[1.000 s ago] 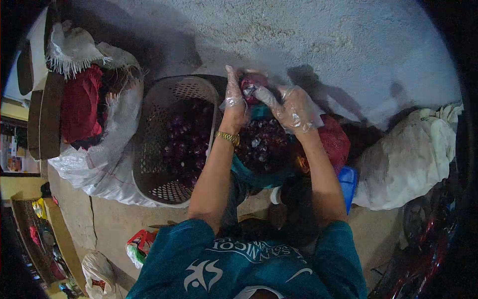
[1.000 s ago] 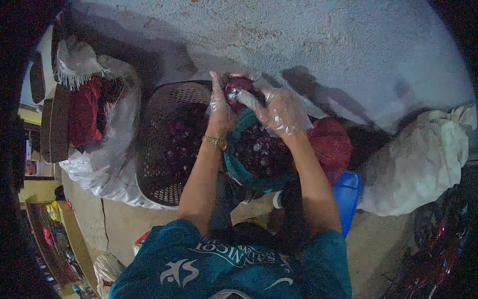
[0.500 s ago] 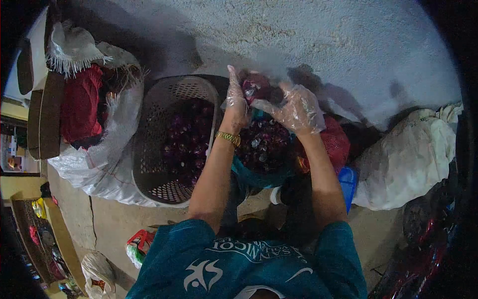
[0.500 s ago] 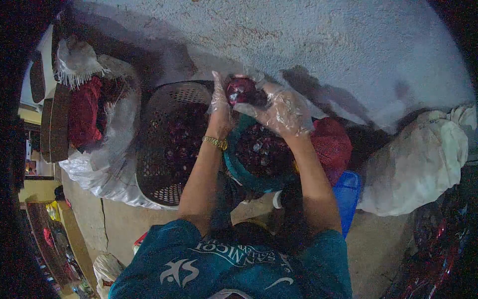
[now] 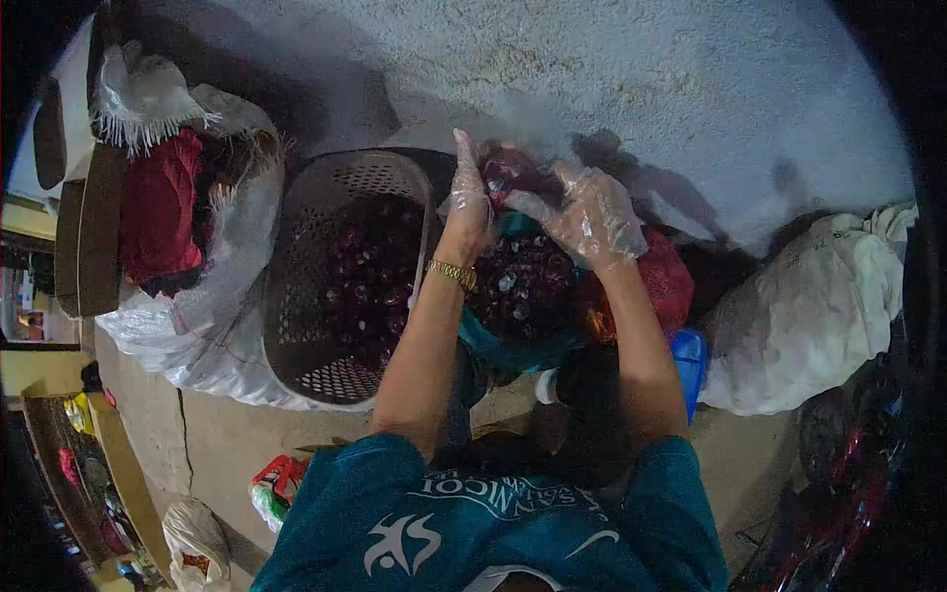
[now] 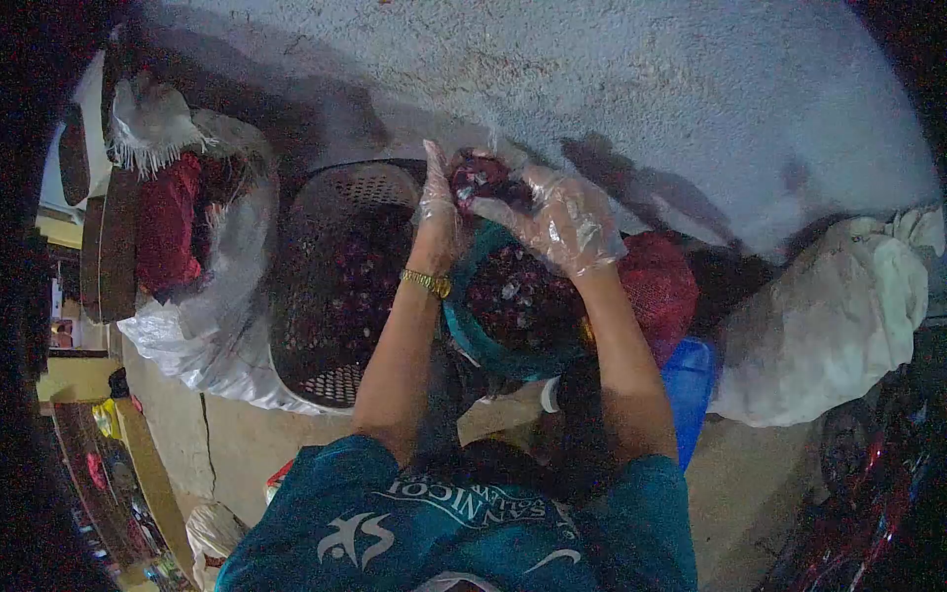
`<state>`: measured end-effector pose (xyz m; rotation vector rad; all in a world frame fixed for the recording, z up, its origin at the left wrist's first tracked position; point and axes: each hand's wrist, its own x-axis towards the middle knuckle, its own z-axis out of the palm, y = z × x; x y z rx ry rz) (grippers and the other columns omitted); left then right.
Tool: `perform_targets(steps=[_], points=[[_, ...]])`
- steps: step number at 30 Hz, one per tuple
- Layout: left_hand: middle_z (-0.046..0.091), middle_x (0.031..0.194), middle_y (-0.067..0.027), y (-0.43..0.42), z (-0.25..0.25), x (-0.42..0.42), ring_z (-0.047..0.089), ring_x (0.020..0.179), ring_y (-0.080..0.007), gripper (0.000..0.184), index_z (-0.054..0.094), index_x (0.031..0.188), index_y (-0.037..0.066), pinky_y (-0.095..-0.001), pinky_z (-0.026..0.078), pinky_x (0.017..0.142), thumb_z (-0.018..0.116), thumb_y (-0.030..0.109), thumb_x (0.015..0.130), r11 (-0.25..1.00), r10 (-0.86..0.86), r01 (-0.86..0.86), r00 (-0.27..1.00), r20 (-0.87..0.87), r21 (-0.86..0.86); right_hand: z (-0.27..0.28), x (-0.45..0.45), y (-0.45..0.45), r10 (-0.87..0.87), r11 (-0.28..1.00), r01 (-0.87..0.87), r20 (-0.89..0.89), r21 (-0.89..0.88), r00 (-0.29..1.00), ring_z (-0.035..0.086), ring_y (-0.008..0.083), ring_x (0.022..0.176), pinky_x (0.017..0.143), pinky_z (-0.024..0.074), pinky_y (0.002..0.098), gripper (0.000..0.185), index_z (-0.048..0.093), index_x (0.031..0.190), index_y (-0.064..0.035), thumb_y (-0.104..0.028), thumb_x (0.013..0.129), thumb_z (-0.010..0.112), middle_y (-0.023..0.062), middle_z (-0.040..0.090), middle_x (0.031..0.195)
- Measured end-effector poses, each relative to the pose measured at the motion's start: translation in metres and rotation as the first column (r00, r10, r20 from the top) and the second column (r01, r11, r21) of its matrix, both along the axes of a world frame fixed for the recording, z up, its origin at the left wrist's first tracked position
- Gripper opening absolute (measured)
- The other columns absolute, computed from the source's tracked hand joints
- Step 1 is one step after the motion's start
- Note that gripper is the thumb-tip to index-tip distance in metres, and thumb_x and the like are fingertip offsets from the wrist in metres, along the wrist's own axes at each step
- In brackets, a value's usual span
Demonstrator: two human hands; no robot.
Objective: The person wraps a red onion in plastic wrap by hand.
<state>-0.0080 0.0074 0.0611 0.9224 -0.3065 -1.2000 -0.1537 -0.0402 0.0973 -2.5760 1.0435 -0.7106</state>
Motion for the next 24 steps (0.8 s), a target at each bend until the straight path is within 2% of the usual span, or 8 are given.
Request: perform_targets(steps=[4, 6, 9, 12, 15, 18, 20, 24], points=[[0.061, 0.09, -0.0073, -0.001, 0.001, -0.001, 0.06, 0.085, -0.0192, 0.073, 0.058, 0.099, 0.005, -0.0347, 0.051, 0.077, 0.032, 0.071, 0.085, 0.997, 0.013, -0.012, 1.0, -0.011, 0.071, 0.0, 0.001, 0.001, 0.008, 0.999, -0.008, -0.002, -0.053, 1.0, 0.064, 0.0371, 0.072, 0.061, 0.0504, 0.0434, 0.065, 0.067, 0.087, -0.0068, -0.069, 0.071, 0.058, 0.0194, 0.065, 0.076], [0.062, 0.091, -0.0082, -0.001, -0.002, 0.001, 0.06, 0.087, -0.0206, 0.073, 0.058, 0.1, 0.005, -0.0364, 0.05, 0.081, 0.031, 0.072, 0.084, 0.999, -0.027, 0.026, 0.999, -0.027, -0.035, 0.0, 0.002, 0.001, 0.011, 0.997, -0.01, 0.004, -0.072, 1.0, 0.064, 0.0366, 0.07, 0.06, 0.0502, 0.0432, 0.063, 0.067, 0.086, -0.0068, -0.068, 0.071, 0.058, 0.0194, 0.065, 0.075], [0.061, 0.096, -0.0094, 0.0, 0.007, -0.004, 0.06, 0.089, -0.0216, 0.074, 0.056, 0.104, 0.004, -0.0368, 0.05, 0.081, 0.031, 0.072, 0.085, 0.999, 0.025, -0.024, 0.999, -0.026, 0.036, 0.0, 0.003, 0.002, 0.08, 0.997, -0.081, 0.068, 0.02, 0.995, 0.064, 0.036, 0.067, 0.059, 0.0496, 0.0427, 0.059, 0.067, 0.083, -0.0065, -0.064, 0.074, 0.059, 0.0193, 0.064, 0.071], [0.059, 0.107, -0.0116, 0.002, 0.009, -0.001, 0.059, 0.096, -0.0234, 0.078, 0.052, 0.114, 0.002, -0.0378, 0.048, 0.085, 0.031, 0.071, 0.085, 0.996, -0.013, 0.016, 0.999, -0.042, 0.085, 0.0, 0.001, 0.001, 0.114, 0.993, -0.117, -0.069, -0.035, 0.991, 0.063, 0.0364, 0.065, 0.058, 0.0492, 0.0429, 0.057, 0.067, 0.082, -0.0049, -0.061, 0.076, 0.059, 0.0194, 0.063, 0.069], [0.056, 0.116, -0.0123, 0.006, 0.014, -0.005, 0.056, 0.103, -0.0247, 0.082, 0.048, 0.123, 0.003, -0.0387, 0.047, 0.089, 0.031, 0.072, 0.084, 0.997, -0.009, 0.009, 1.0, 0.004, 0.083, -0.011, -0.004, -0.004, 0.22, 0.973, -0.209, -0.112, 0.096, 0.969, 0.063, 0.0361, 0.069, 0.062, 0.0495, 0.0431, 0.055, 0.068, 0.084, -0.0059, -0.059, 0.077, 0.059, 0.0192, 0.064, 0.071], [0.054, 0.122, -0.0114, 0.005, 0.011, -0.004, 0.054, 0.108, -0.0256, 0.085, 0.045, 0.128, 0.004, -0.0401, 0.044, 0.093, 0.031, 0.074, 0.082, 0.977, -0.098, 0.103, 0.995, -0.034, 0.184, -0.042, -0.008, -0.013, 0.252, 0.968, -0.251, 0.023, -0.027, 0.968, 0.06, 0.0394, 0.067, 0.059, 0.0462, 0.0441, 0.059, 0.067, 0.076, -0.0026, -0.061, 0.077, 0.059, 0.0219, 0.062, 0.071], [0.055, 0.12, -0.0109, 0.004, 0.005, -0.004, 0.055, 0.106, -0.0257, 0.085, 0.046, 0.127, 0.004, -0.0405, 0.046, 0.09, 0.03, 0.075, 0.082, 0.983, -0.108, 0.108, 0.994, -0.007, 0.15, -0.031, -0.012, -0.01, 0.24, 0.971, -0.239, -0.122, 0.021, 0.963, 0.061, 0.0384, 0.067, 0.06, 0.0466, 0.0438, 0.057, 0.068, 0.075, -0.0035, -0.06, 0.077, 0.059, 0.0224, 0.061, 0.071], [0.059, 0.112, -0.0118, 0.004, 0.002, 0.003, 0.06, 0.098, -0.0266, 0.083, 0.049, 0.123, 0.004, -0.0423, 0.05, 0.082, 0.027, 0.074, 0.083, 0.983, -0.116, 0.127, 0.989, -0.087, 0.129, -0.045, -0.015, -0.011, 0.364, 0.931, -0.365, -0.073, -0.006, 0.929, 0.061, 0.0375, 0.068, 0.062, 0.0471, 0.0438, 0.056, 0.069, 0.075, -0.0046, -0.059, 0.077, 0.059, 0.0214, 0.061, 0.068]])
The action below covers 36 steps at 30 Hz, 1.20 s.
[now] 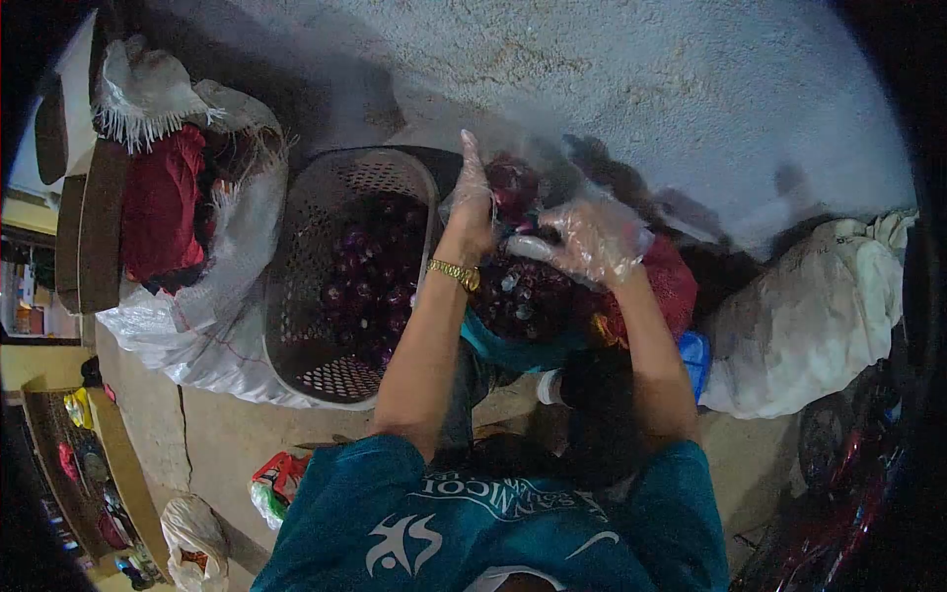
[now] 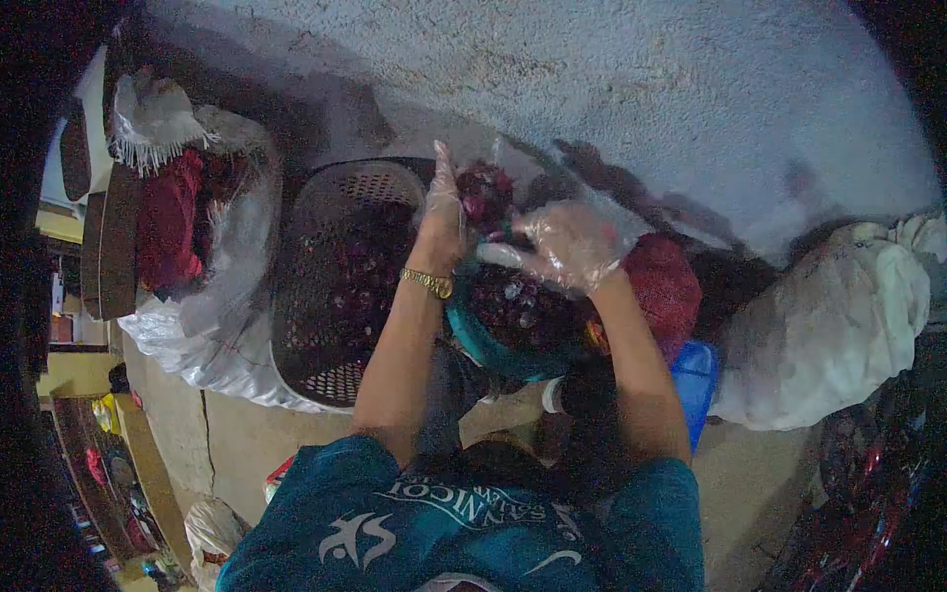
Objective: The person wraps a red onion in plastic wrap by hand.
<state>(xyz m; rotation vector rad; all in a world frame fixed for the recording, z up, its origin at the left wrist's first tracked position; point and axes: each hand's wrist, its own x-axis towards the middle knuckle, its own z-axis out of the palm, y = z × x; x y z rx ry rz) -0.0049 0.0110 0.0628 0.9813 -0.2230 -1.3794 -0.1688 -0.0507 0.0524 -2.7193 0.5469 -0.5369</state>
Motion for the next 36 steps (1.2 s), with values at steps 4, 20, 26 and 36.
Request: perform_targets(steps=[4, 20, 26, 36], points=[[0.061, 0.108, -0.013, 0.007, 0.009, 0.003, 0.062, 0.094, -0.0272, 0.081, 0.051, 0.12, 0.004, -0.043, 0.052, 0.078, 0.024, 0.072, 0.085, 1.0, 0.03, -0.03, 1.0, 0.006, 0.003, 0.015, 0.004, 0.01, 0.071, 0.997, -0.064, -0.227, 0.036, 0.971, 0.061, 0.0372, 0.067, 0.062, 0.0476, 0.0447, 0.059, 0.066, 0.07, -0.0039, -0.062, 0.078, 0.056, 0.0189, 0.061, 0.065], [0.058, 0.113, -0.0162, 0.002, -0.018, 0.012, 0.06, 0.099, -0.0302, 0.081, 0.047, 0.122, 0.0, -0.0465, 0.05, 0.086, 0.028, 0.07, 0.086, 0.985, 0.144, -0.162, 0.963, -0.228, -0.062, 0.029, 0.005, 0.009, -0.097, 0.992, 0.117, -0.304, 0.047, 0.948, 0.063, 0.037, 0.069, 0.063, 0.0493, 0.0446, 0.07, 0.064, 0.068, -0.0024, -0.072, 0.067, 0.059, 0.0194, 0.063, 0.069], [0.06, 0.111, -0.017, -0.002, -0.017, -0.001, 0.062, 0.095, -0.0287, 0.079, 0.049, 0.119, 0.0, -0.0424, 0.052, 0.085, 0.03, 0.07, 0.085, 0.998, 0.043, -0.052, 0.985, -0.167, -0.047, 0.028, 0.005, 0.005, -0.239, 0.967, 0.249, 0.144, -0.056, 0.96, 0.06, 0.0327, 0.059, 0.055, 0.0476, 0.04, 0.06, 0.06, 0.072, -0.0056, -0.062, 0.057, 0.075, 0.0127, 0.06, 0.064], [0.062, 0.108, -0.0162, -0.003, -0.015, -0.011, 0.061, 0.099, -0.0307, 0.081, 0.053, 0.116, 0.001, -0.0445, 0.049, 0.088, 0.031, 0.072, 0.084, 0.999, -0.006, 0.014, 0.981, -0.191, 0.039, 0.022, 0.005, 0.008, -0.151, 0.969, 0.192, 0.242, -0.155, 0.958, 0.061, 0.0349, 0.065, 0.059, 0.0479, 0.0437, 0.06, 0.065, 0.084, -0.0051, -0.061, 0.065, 0.069, 0.0146, 0.064, 0.075]])
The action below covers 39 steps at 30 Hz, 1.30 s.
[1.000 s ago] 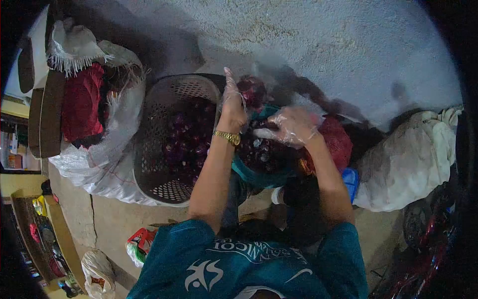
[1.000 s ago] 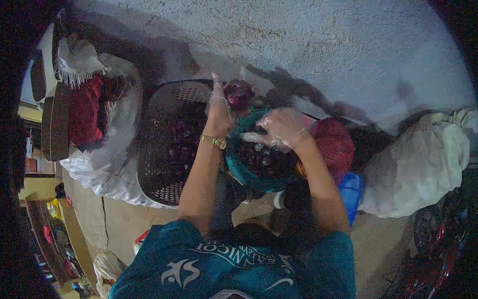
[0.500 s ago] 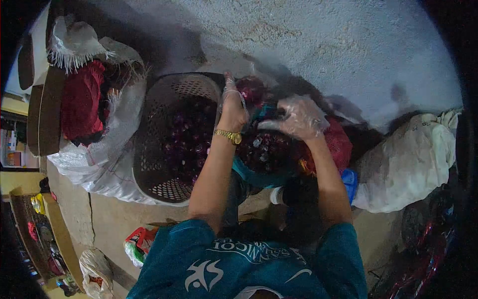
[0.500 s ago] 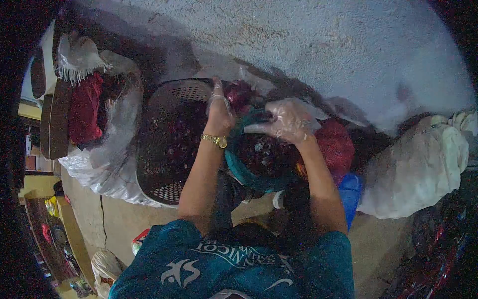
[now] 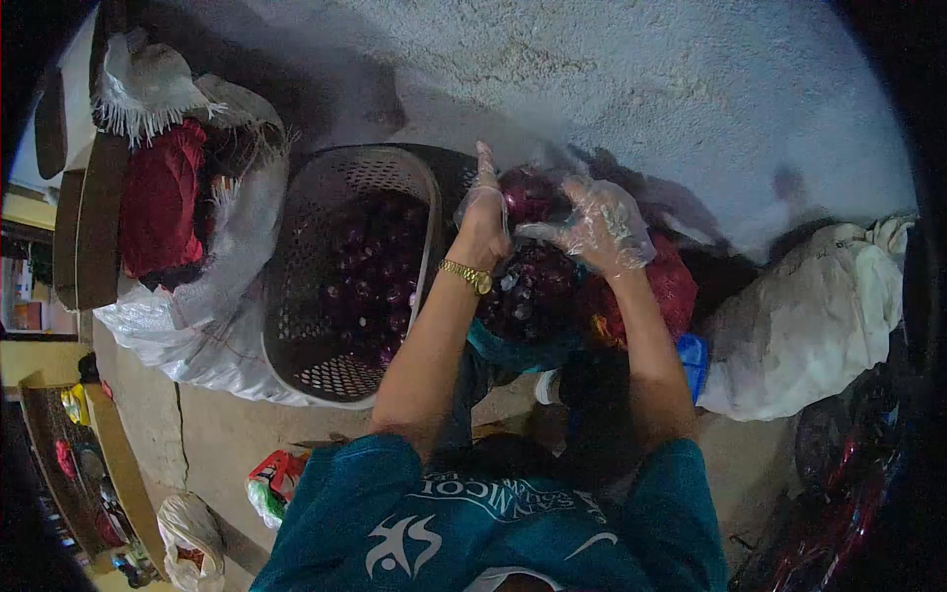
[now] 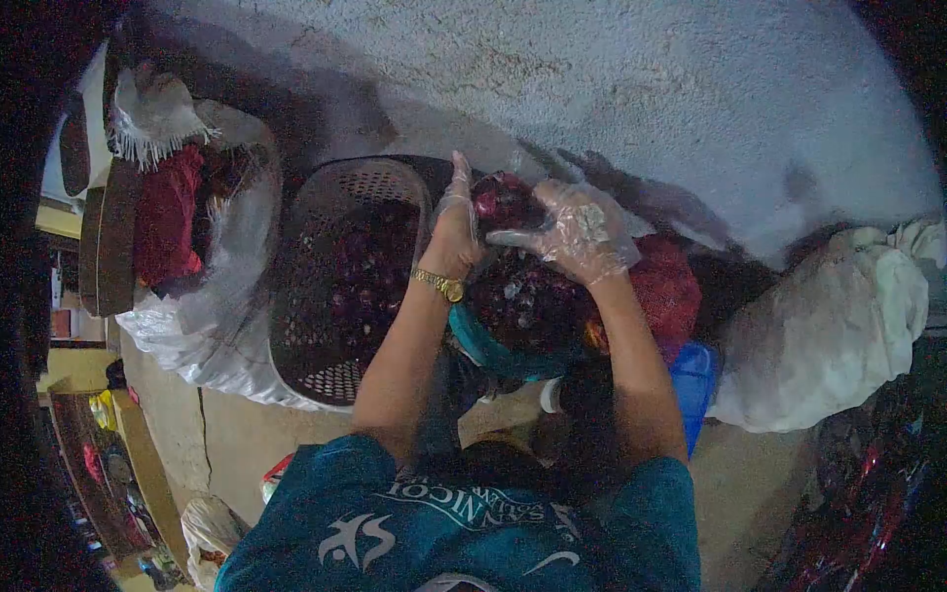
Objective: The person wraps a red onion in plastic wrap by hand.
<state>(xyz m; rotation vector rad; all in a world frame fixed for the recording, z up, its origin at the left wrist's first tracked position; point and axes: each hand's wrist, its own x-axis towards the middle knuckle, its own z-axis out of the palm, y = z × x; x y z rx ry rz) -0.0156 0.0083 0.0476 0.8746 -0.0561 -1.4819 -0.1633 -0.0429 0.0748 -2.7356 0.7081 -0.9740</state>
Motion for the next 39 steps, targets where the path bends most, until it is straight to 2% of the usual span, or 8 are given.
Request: perform_targets(steps=[6, 12, 16, 18, 21, 25, 29, 39], points=[[0.061, 0.111, -0.0146, -0.001, -0.011, 0.002, 0.059, 0.102, -0.0303, 0.081, 0.054, 0.116, 0.002, -0.0487, 0.046, 0.09, 0.033, 0.073, 0.083, 0.999, -0.026, 0.023, 0.999, -0.048, -0.046, -0.011, 0.001, -0.009, -0.01, 0.999, 0.019, -0.228, 0.039, 0.974, 0.059, 0.0359, 0.059, 0.055, 0.047, 0.0442, 0.057, 0.064, 0.068, -0.0046, -0.062, 0.07, 0.064, 0.017, 0.059, 0.061], [0.063, 0.104, -0.0134, 0.001, 0.007, 0.001, 0.06, 0.096, -0.0276, 0.079, 0.056, 0.111, 0.003, -0.0468, 0.046, 0.088, 0.045, 0.073, 0.078, 0.997, -0.081, 0.078, 0.985, 0.154, 0.024, -0.005, -0.005, -0.004, -0.09, 0.971, 0.118, -0.139, 0.207, 0.986, 0.06, 0.0389, 0.063, 0.057, 0.0476, 0.0442, 0.063, 0.066, 0.072, -0.0044, -0.067, 0.073, 0.057, 0.0188, 0.062, 0.066], [0.062, 0.101, -0.0101, 0.0, 0.01, 0.001, 0.062, 0.089, -0.022, 0.064, 0.054, 0.113, 0.006, -0.0376, 0.054, 0.079, 0.052, 0.062, 0.082, 0.998, -0.046, 0.048, 0.998, 0.037, -0.041, -0.009, -0.006, -0.01, -0.081, 0.993, 0.085, -0.051, 0.088, 0.995, 0.062, 0.039, 0.068, 0.062, 0.0491, 0.0444, 0.06, 0.069, 0.081, -0.0079, -0.067, 0.075, 0.056, 0.0182, 0.064, 0.071], [0.062, 0.098, -0.0096, 0.003, 0.015, 0.0, 0.063, 0.085, -0.0214, 0.063, 0.054, 0.11, 0.006, -0.0376, 0.055, 0.076, 0.051, 0.062, 0.083, 0.999, -0.026, 0.025, 0.999, -0.024, -0.04, 0.004, -0.007, -0.002, 0.059, 0.945, 0.002, -0.177, 0.326, 0.983, 0.063, 0.0371, 0.073, 0.066, 0.0503, 0.0442, 0.059, 0.07, 0.088, -0.0126, -0.067, 0.076, 0.053, 0.0168, 0.066, 0.077], [0.063, 0.097, -0.0103, -0.002, 0.009, 0.007, 0.064, 0.081, -0.0223, 0.063, 0.054, 0.109, 0.005, -0.0378, 0.057, 0.072, 0.051, 0.062, 0.083, 0.998, 0.061, -0.062, 0.997, 0.055, 0.012, -0.005, -0.007, -0.001, 0.107, 0.957, 0.03, -0.451, 0.287, 0.886, 0.064, 0.0363, 0.075, 0.067, 0.0507, 0.0443, 0.056, 0.07, 0.088, -0.0141, -0.067, 0.077, 0.053, 0.0162, 0.067, 0.081], [0.063, 0.096, -0.0111, 0.002, 0.009, 0.017, 0.064, 0.078, -0.0236, 0.063, 0.053, 0.109, 0.004, -0.039, 0.058, 0.069, 0.048, 0.062, 0.084, 0.985, 0.156, -0.149, 0.984, 0.082, -0.083, -0.013, -0.006, 0.0, 0.263, 0.945, -0.139, -0.431, 0.296, 0.863, 0.063, 0.037, 0.075, 0.069, 0.0498, 0.0441, 0.059, 0.07, 0.082, -0.0073, -0.064, 0.077, 0.054, 0.0187, 0.065, 0.077], [0.06, 0.097, -0.0132, 0.003, 0.011, 0.016, 0.063, 0.085, -0.0265, 0.062, 0.049, 0.114, 0.003, -0.0438, 0.057, 0.073, 0.046, 0.059, 0.087, 0.981, 0.158, -0.15, 0.986, 0.054, -0.121, -0.011, -0.002, 0.001, 0.194, 0.954, 0.004, -0.626, 0.301, 0.755, 0.062, 0.0387, 0.075, 0.071, 0.0482, 0.0468, 0.06, 0.068, 0.08, -0.0021, -0.06, 0.08, 0.053, 0.0208, 0.064, 0.075], [0.059, 0.111, -0.0121, 0.002, -0.005, 0.016, 0.06, 0.098, -0.0256, 0.038, 0.052, 0.114, 0.002, -0.0419, 0.052, 0.085, 0.05, 0.034, 0.093, 0.95, 0.219, -0.202, 0.975, 0.047, -0.239, -0.019, -0.017, -0.007, 0.115, 0.97, -0.023, -0.376, 0.241, 0.919, 0.063, 0.0376, 0.078, 0.072, 0.0487, 0.0436, 0.064, 0.068, 0.083, -0.0007, -0.063, 0.069, 0.064, 0.0198, 0.065, 0.076]])
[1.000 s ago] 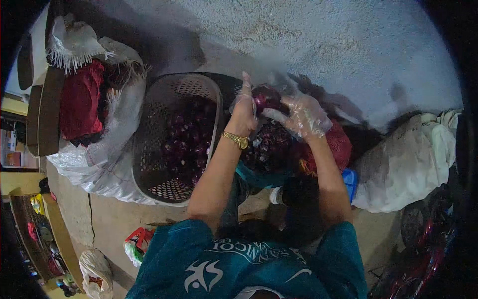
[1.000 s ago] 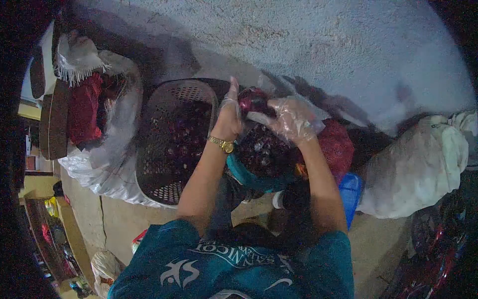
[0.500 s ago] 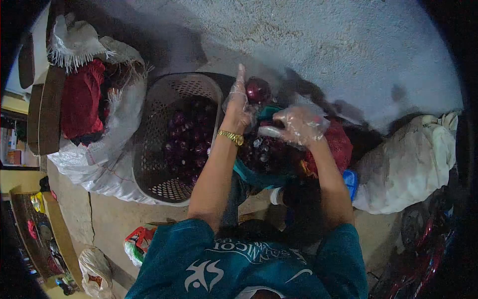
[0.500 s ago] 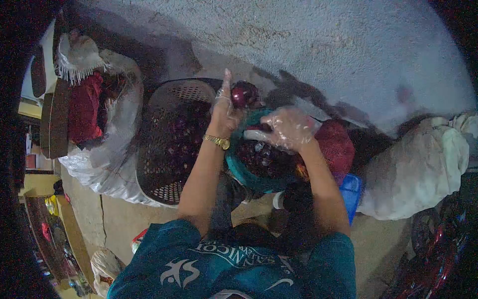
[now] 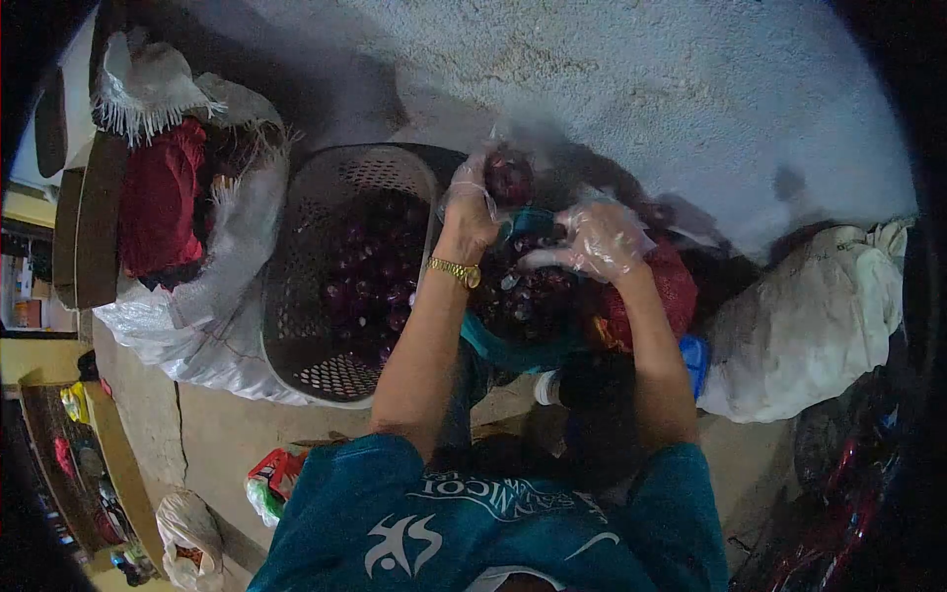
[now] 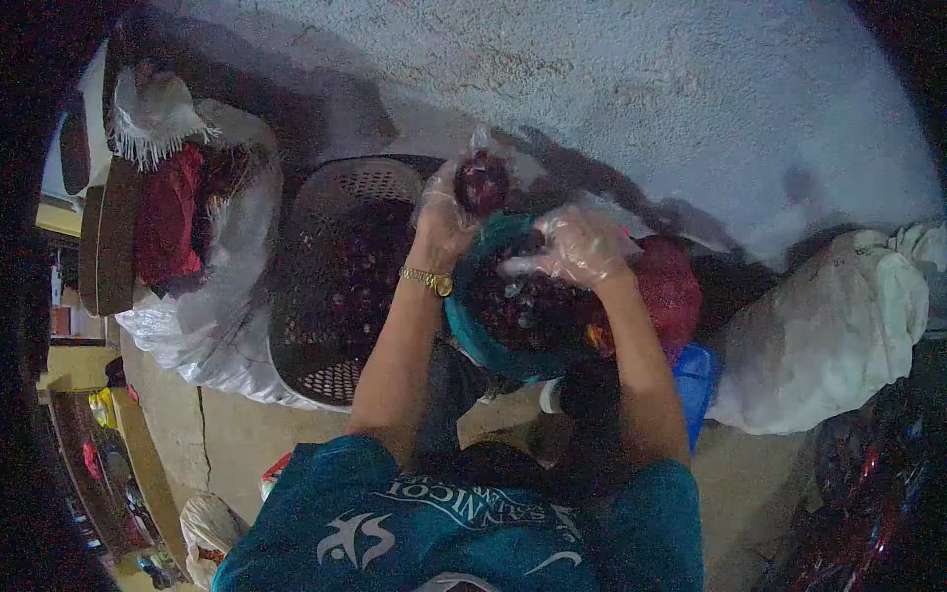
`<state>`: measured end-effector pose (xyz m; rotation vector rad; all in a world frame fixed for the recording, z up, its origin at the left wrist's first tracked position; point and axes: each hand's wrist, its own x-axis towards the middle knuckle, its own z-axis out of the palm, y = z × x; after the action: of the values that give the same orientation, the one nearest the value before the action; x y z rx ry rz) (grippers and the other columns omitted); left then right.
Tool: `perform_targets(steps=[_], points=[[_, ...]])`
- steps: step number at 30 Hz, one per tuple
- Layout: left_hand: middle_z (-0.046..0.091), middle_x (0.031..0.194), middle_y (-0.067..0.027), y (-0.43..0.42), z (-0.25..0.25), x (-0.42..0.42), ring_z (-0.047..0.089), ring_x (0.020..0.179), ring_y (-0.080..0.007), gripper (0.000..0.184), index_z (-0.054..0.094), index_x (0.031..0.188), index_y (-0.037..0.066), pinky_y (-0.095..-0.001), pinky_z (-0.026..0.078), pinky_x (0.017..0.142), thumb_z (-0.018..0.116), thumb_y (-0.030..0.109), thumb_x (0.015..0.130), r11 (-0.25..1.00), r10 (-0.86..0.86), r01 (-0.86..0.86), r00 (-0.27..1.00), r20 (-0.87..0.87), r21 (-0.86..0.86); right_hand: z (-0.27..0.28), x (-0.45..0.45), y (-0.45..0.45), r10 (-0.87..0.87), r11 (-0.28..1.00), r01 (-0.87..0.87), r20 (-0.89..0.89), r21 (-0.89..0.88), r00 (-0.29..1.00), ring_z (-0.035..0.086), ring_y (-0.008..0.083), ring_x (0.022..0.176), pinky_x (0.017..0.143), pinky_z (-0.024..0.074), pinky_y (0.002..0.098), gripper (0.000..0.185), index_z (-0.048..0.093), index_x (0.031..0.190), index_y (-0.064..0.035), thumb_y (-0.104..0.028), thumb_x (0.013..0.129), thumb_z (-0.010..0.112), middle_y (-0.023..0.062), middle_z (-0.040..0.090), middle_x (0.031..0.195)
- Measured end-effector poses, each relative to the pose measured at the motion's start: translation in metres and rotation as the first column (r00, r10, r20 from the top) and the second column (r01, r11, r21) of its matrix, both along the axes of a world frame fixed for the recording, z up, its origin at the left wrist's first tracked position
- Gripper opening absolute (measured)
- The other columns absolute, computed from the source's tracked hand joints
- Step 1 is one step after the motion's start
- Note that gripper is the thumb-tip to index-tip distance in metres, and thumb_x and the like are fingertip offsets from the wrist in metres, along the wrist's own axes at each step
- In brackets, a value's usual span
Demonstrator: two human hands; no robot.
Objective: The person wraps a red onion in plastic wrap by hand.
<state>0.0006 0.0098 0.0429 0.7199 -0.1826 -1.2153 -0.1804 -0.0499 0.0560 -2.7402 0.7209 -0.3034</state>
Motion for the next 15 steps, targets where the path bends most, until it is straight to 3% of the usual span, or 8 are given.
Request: perform_targets(steps=[2, 7, 9, 13, 15], points=[[0.06, 0.106, -0.0094, 0.001, 0.0, -0.002, 0.06, 0.095, -0.023, 0.033, 0.054, 0.11, 0.005, -0.0394, 0.052, 0.083, 0.05, 0.032, 0.092, 0.999, -0.002, 0.001, 0.999, 0.033, 0.035, 0.031, 0.009, 0.011, -0.189, 0.976, 0.19, -0.02, 0.105, 0.982, 0.062, 0.0381, 0.083, 0.077, 0.0479, 0.0469, 0.073, 0.068, 0.09, -0.001, -0.067, 0.06, 0.07, 0.0222, 0.065, 0.083], [0.062, 0.1, -0.0058, -0.003, 0.0, -0.006, 0.061, 0.091, -0.0196, 0.031, 0.058, 0.106, 0.007, -0.035, 0.051, 0.079, 0.052, 0.034, 0.091, 0.992, -0.073, 0.067, 0.996, 0.059, 0.105, 0.022, 0.014, 0.001, -0.213, 0.977, 0.209, 0.143, 0.038, 0.967, 0.064, 0.0372, 0.078, 0.07, 0.0495, 0.0426, 0.073, 0.066, 0.094, -0.0005, -0.064, 0.059, 0.073, 0.0216, 0.065, 0.08], [0.062, 0.1, -0.0056, -0.001, -0.001, -0.007, 0.06, 0.09, -0.0186, 0.034, 0.058, 0.107, 0.007, -0.0329, 0.05, 0.077, 0.054, 0.036, 0.09, 0.985, -0.139, 0.116, 0.971, 0.196, 0.128, 0.024, 0.017, 0.002, -0.245, 0.969, 0.244, 0.157, 0.024, 0.957, 0.064, 0.0358, 0.075, 0.067, 0.05, 0.0405, 0.071, 0.066, 0.098, -0.0023, -0.061, 0.058, 0.075, 0.0198, 0.066, 0.079], [0.062, 0.102, -0.0065, -0.001, -0.004, -0.012, 0.059, 0.091, -0.0187, 0.037, 0.057, 0.108, 0.006, -0.0329, 0.048, 0.078, 0.054, 0.038, 0.09, 0.99, -0.13, 0.115, 0.972, 0.196, 0.086, 0.027, 0.02, 0.004, -0.246, 0.964, 0.225, 0.145, 0.145, 0.959, 0.064, 0.035, 0.071, 0.063, 0.0495, 0.0405, 0.066, 0.066, 0.095, -0.0022, -0.058, 0.061, 0.075, 0.0198, 0.065, 0.076], [0.061, 0.105, -0.0076, -0.006, -0.007, -0.008, 0.058, 0.094, -0.0196, 0.04, 0.057, 0.11, 0.005, -0.0342, 0.047, 0.08, 0.052, 0.04, 0.091, 0.977, -0.183, 0.158, 0.965, 0.186, 0.145, 0.026, 0.02, 0.004, -0.235, 0.964, 0.207, 0.165, 0.169, 0.958, 0.064, 0.0346, 0.069, 0.063, 0.0494, 0.041, 0.065, 0.065, 0.095, -0.0018, -0.057, 0.062, 0.075, 0.0196, 0.065, 0.074]])
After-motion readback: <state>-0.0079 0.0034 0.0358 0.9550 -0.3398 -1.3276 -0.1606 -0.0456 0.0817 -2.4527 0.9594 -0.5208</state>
